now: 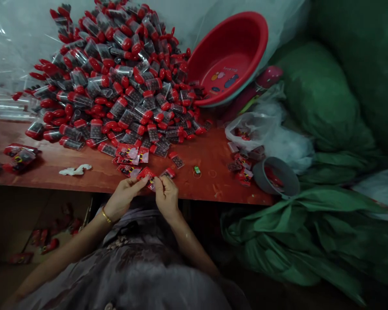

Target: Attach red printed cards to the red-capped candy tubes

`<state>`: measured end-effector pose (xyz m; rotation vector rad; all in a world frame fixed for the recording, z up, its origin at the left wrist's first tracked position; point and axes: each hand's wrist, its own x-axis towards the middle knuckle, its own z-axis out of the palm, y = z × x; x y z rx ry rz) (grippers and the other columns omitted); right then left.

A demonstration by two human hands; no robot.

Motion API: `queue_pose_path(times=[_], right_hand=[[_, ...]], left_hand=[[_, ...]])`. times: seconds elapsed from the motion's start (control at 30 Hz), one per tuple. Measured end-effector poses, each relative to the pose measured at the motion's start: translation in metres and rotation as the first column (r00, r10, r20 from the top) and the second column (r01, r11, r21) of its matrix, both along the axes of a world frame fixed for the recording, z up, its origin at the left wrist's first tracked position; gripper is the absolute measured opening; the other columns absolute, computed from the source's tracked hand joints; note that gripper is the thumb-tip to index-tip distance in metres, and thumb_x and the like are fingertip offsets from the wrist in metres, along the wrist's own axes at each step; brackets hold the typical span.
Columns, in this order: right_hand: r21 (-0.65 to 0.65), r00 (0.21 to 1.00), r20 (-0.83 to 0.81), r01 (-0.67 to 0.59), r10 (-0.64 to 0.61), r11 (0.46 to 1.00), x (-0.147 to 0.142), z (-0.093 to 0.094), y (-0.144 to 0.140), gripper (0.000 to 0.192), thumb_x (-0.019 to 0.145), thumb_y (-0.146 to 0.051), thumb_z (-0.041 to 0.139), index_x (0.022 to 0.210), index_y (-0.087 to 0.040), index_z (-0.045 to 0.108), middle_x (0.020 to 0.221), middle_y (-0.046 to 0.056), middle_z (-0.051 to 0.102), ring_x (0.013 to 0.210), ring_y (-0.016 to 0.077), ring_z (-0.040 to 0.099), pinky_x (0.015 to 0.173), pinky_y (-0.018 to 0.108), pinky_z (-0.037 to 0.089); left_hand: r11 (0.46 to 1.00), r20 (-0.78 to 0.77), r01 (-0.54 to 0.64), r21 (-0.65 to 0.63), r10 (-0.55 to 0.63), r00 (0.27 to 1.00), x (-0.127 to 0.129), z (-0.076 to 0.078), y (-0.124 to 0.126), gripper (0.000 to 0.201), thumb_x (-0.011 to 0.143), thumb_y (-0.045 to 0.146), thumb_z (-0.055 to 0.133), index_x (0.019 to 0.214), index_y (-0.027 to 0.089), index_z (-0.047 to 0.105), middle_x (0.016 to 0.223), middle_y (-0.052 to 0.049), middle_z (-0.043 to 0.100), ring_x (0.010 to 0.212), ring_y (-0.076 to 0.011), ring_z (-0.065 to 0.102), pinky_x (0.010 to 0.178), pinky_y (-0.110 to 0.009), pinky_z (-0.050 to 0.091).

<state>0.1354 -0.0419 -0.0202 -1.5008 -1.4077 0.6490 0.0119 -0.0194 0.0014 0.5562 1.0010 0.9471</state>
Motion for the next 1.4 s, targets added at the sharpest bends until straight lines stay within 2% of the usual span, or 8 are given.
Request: queue_pose_path(times=[0.13,0.3,0.47,0.6,0.8,0.9,1.03,1.4], right_hand=[[0.004,0.993,0.035,-0.111,0.111,0.994,-0.009,-0.004,-0.002,0.026,0.090,-0.033,0.040,0.069,-0.021,0.050,0.063,-0.001,0.051,0.059,0.0122,0.046,0.057,0.025,0.037],[-0.034,0.972,0.204,-0.111,0.115,0.993,-0.004,-0.006,-0.008,0.041,0.094,-0.039,0.028,0.064,-0.021,0.050,0.059,0.000,0.054,0.057,0.0127,0.049,0.055,0.025,0.036],[-0.218,0.808,0.588,0.175,-0.014,0.960,0.026,-0.009,-0.001,0.052,0.089,-0.058,0.033,0.058,-0.021,0.053,0.056,0.005,0.058,0.055,0.0166,0.055,0.052,0.027,0.033],[-0.269,0.728,0.680,0.355,-0.084,0.895,0.028,-0.017,0.016,0.040,0.078,-0.060,0.053,0.071,-0.021,0.059,0.069,0.010,0.064,0.062,0.0212,0.061,0.055,0.029,0.038],[-0.229,0.869,0.487,0.227,-0.090,0.947,0.028,-0.022,0.020,0.022,0.078,-0.038,0.056,0.091,-0.020,0.057,0.084,0.010,0.067,0.082,0.0252,0.062,0.069,0.036,0.046],[-0.239,0.998,0.053,0.041,-0.029,0.970,0.041,-0.010,0.006,0.026,0.081,-0.043,0.052,0.094,-0.020,0.054,0.076,0.005,0.067,0.067,0.0187,0.063,0.063,0.032,0.049],[-0.280,0.906,-0.404,-0.253,0.125,0.926,0.050,0.013,-0.017,0.028,0.080,-0.046,0.055,0.090,-0.020,0.058,0.060,-0.001,0.063,0.050,0.0129,0.058,0.045,0.023,0.045],[-0.299,0.898,-0.426,-0.253,0.108,0.920,0.028,0.017,-0.015,0.025,0.080,-0.042,0.059,0.086,-0.018,0.061,0.056,-0.002,0.060,0.046,0.0075,0.051,0.043,0.017,0.038]], left_hand=[[0.985,0.031,-0.062,-0.162,0.068,0.997,-0.010,0.000,-0.004,0.041,0.043,0.038,0.085,0.074,0.014,0.071,0.072,-0.002,0.070,0.060,-0.0095,0.060,0.059,-0.021,0.049],[0.983,-0.034,-0.139,-0.116,0.136,0.990,-0.009,-0.002,-0.004,0.041,0.040,0.039,0.085,0.064,0.011,0.067,0.060,-0.001,0.066,0.054,-0.0086,0.057,0.057,-0.022,0.048],[0.966,-0.062,-0.247,-0.078,0.242,0.968,-0.006,-0.002,0.003,0.040,0.043,0.039,0.084,0.052,0.012,0.056,0.059,0.001,0.064,0.054,-0.0084,0.057,0.057,-0.022,0.047],[0.972,0.026,-0.173,-0.161,0.179,0.983,-0.003,0.000,0.010,0.039,0.045,0.039,0.084,0.065,0.014,0.061,0.065,0.001,0.066,0.058,-0.0093,0.060,0.060,-0.023,0.047],[0.969,0.118,-0.097,-0.228,0.126,0.985,-0.011,0.005,0.015,0.041,0.048,0.041,0.083,0.074,0.017,0.062,0.065,0.002,0.065,0.060,-0.0103,0.061,0.063,-0.024,0.047],[0.965,0.093,-0.136,-0.223,0.160,0.983,-0.014,0.006,0.017,0.040,0.048,0.041,0.084,0.071,0.016,0.061,0.064,0.002,0.065,0.062,-0.0112,0.062,0.063,-0.023,0.047],[0.963,0.047,-0.211,-0.169,0.222,0.974,-0.009,0.007,0.018,0.042,0.042,0.040,0.085,0.067,0.014,0.062,0.066,0.000,0.066,0.058,-0.0095,0.060,0.058,-0.022,0.046],[0.965,-0.057,-0.253,0.073,0.258,0.965,-0.005,0.006,0.016,0.038,0.049,0.041,0.082,0.069,0.011,0.069,0.065,0.000,0.066,0.058,-0.0082,0.055,0.058,-0.022,0.045]])
